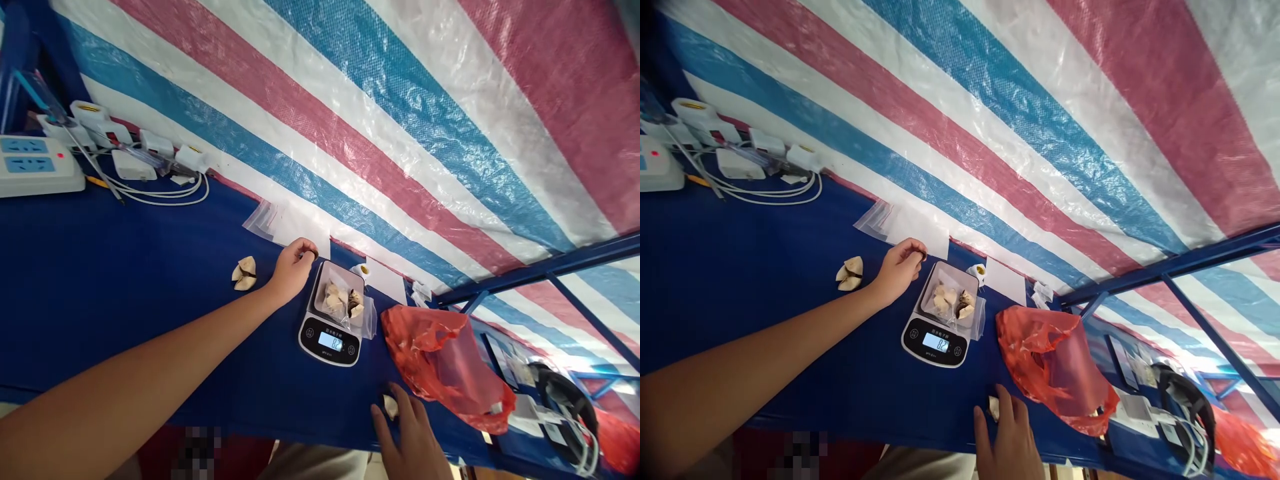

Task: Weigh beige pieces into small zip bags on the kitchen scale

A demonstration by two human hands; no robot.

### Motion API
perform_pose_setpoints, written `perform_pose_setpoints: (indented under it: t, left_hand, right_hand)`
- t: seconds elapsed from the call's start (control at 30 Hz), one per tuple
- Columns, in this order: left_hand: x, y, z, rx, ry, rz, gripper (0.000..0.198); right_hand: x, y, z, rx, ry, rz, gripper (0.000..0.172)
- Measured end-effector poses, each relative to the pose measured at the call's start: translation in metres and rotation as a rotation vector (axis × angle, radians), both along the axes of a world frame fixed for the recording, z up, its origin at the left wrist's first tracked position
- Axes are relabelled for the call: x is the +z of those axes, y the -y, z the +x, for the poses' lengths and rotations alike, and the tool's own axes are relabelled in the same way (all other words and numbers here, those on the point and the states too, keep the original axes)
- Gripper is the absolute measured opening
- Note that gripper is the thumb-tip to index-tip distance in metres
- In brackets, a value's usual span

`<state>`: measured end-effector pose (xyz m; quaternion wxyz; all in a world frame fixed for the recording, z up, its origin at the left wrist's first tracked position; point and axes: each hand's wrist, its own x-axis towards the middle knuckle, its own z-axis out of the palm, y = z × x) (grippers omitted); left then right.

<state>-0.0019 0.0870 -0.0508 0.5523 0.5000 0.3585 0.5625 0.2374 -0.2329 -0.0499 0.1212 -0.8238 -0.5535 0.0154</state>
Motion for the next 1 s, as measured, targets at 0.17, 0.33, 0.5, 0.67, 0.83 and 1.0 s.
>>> perform_pose_setpoints:
  t: [0.17, 0.33, 0.5, 0.67, 0.83, 1.0]
  left_hand:
    - [0.0, -0.005, 0.001, -0.033, 0.012, -0.033, 0.011]
    - [0.001, -0.004, 0.001, -0.045, -0.01, -0.034, 0.011]
    - [-0.001, -0.004, 0.0, -0.044, -0.037, -0.02, 0.014]
    - [-0.003, -0.005, 0.001, -0.042, -0.054, 0.045, 0.017]
    - [-0.005, -0.006, 0.001, -0.037, -0.04, 0.05, 0.015]
    - [-0.006, -0.008, 0.0, -0.057, -0.025, 0.027, 0.015]
  right_hand:
    - [-0.022, -0.02, -0.017, 0.069, 0.021, 0.229, 0.053]
    - [-0.021, -0.045, -0.04, -0.009, 0.061, 0.352, 0.051]
    - [-0.028, -0.048, -0.047, -0.122, 0.047, 0.344, 0.052]
    - [-0.027, -0.044, -0.046, -0.177, -0.093, 0.307, 0.052]
    - [-0.019, -0.043, -0.051, -0.351, -0.234, 0.357, 0.06]
    - [-0.015, -0.042, -0.053, -0.458, -0.435, 0.467, 0.064]
